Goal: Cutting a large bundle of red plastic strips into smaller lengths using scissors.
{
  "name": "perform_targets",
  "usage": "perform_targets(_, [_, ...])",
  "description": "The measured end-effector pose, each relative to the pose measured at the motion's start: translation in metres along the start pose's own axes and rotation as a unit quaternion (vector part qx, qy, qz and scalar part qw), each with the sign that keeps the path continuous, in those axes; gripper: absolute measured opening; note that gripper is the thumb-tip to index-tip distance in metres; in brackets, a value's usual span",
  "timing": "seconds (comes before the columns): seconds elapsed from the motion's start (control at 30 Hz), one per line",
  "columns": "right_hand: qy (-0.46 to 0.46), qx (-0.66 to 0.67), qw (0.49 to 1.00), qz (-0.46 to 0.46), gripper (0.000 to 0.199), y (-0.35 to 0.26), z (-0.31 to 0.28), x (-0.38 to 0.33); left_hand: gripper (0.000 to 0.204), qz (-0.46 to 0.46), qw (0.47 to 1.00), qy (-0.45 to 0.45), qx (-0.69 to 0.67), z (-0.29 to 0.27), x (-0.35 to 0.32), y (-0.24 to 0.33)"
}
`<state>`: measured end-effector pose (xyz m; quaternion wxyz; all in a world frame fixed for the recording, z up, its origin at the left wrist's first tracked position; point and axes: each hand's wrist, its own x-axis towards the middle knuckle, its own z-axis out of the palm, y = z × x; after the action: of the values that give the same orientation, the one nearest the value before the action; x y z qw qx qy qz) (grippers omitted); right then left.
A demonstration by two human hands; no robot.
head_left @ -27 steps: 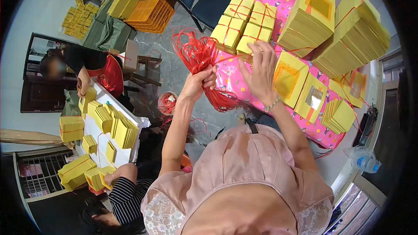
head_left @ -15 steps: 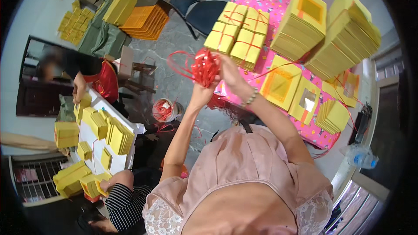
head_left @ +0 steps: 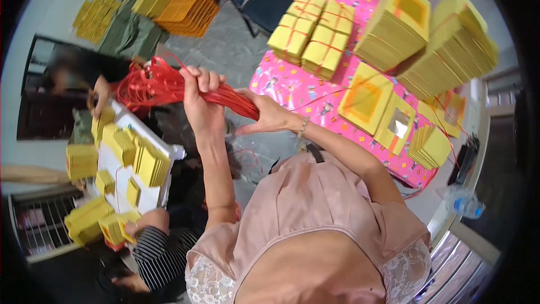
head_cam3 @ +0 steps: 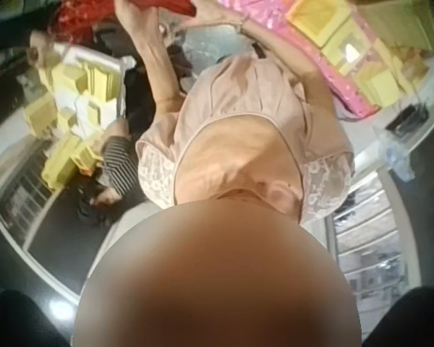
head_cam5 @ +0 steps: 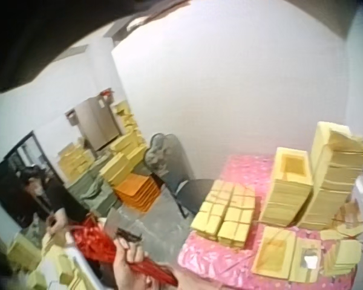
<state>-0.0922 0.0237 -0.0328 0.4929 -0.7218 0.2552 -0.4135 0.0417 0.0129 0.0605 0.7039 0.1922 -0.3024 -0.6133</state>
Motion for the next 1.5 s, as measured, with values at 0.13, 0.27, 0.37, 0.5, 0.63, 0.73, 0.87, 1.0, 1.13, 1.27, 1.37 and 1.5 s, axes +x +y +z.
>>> perform_targets(0.13, [-0.021, -0.072, 0.997, 0.009, 0.024, 0.073, 0.038, -0.021, 0.025, 0.0, 0.99, -0.081, -0.112, 0.025, -0.016, 0.089])
perform_targets(0.27, [-0.02, -0.099, 0.991, 0.091, 0.023, 0.17, 0.044, -0.072, 0.015, 0.097, 0.98, -0.131, -0.118, 0.042, -0.053, 0.171])
perform_targets(0.37, [-0.027, -0.086, 0.988, 0.122, 0.027, 0.193, 0.036, -0.098, 0.014, 0.194, 0.963, -0.168, -0.077, 0.043, -0.095, 0.209])
perform_targets(0.5, [0.044, -0.17, 0.976, 0.128, 0.04, 0.196, 0.036, -0.106, 0.013, 0.192, 0.978, -0.031, 0.075, -0.005, -0.13, 0.21])
perform_targets(0.63, [0.02, -0.242, 0.957, 0.158, 0.04, 0.178, 0.032, -0.096, 0.011, -0.053, 0.864, 0.247, 0.436, -0.116, -0.134, 0.13])
perform_targets(0.73, [-0.008, -0.3, 0.95, 0.09, 0.021, 0.14, 0.038, -0.072, 0.046, -0.08, 0.741, 0.138, 0.653, -0.223, -0.15, 0.062])
perform_targets(0.87, [-0.057, -0.346, 0.936, -0.038, 0.02, 0.112, 0.046, -0.051, 0.093, -0.196, 0.528, 0.069, 0.823, -0.233, -0.148, 0.047])
perform_targets(1.0, [-0.109, -0.365, 0.922, -0.076, 0.028, 0.107, 0.068, -0.045, 0.067, -0.072, 0.69, -0.015, 0.72, -0.223, -0.116, 0.084])
perform_targets(1.13, [-0.113, -0.385, 0.908, -0.119, 0.029, 0.086, 0.097, -0.04, 0.042, -0.265, 0.756, -0.045, 0.597, -0.185, -0.069, 0.051])
perform_targets(1.27, [-0.108, -0.311, 0.925, -0.19, 0.016, 0.063, 0.117, -0.033, 0.073, -0.657, 0.685, 0.001, 0.315, -0.174, -0.071, -0.035])
perform_targets(1.37, [-0.13, -0.37, 0.897, -0.205, 0.011, 0.055, 0.124, -0.044, 0.059, -0.714, 0.683, 0.096, 0.119, -0.119, -0.06, -0.046])
perform_targets(1.5, [-0.177, -0.433, 0.861, -0.2, 0.013, 0.039, 0.124, -0.047, 0.047, -0.694, 0.702, -0.143, 0.074, -0.145, -0.048, -0.068])
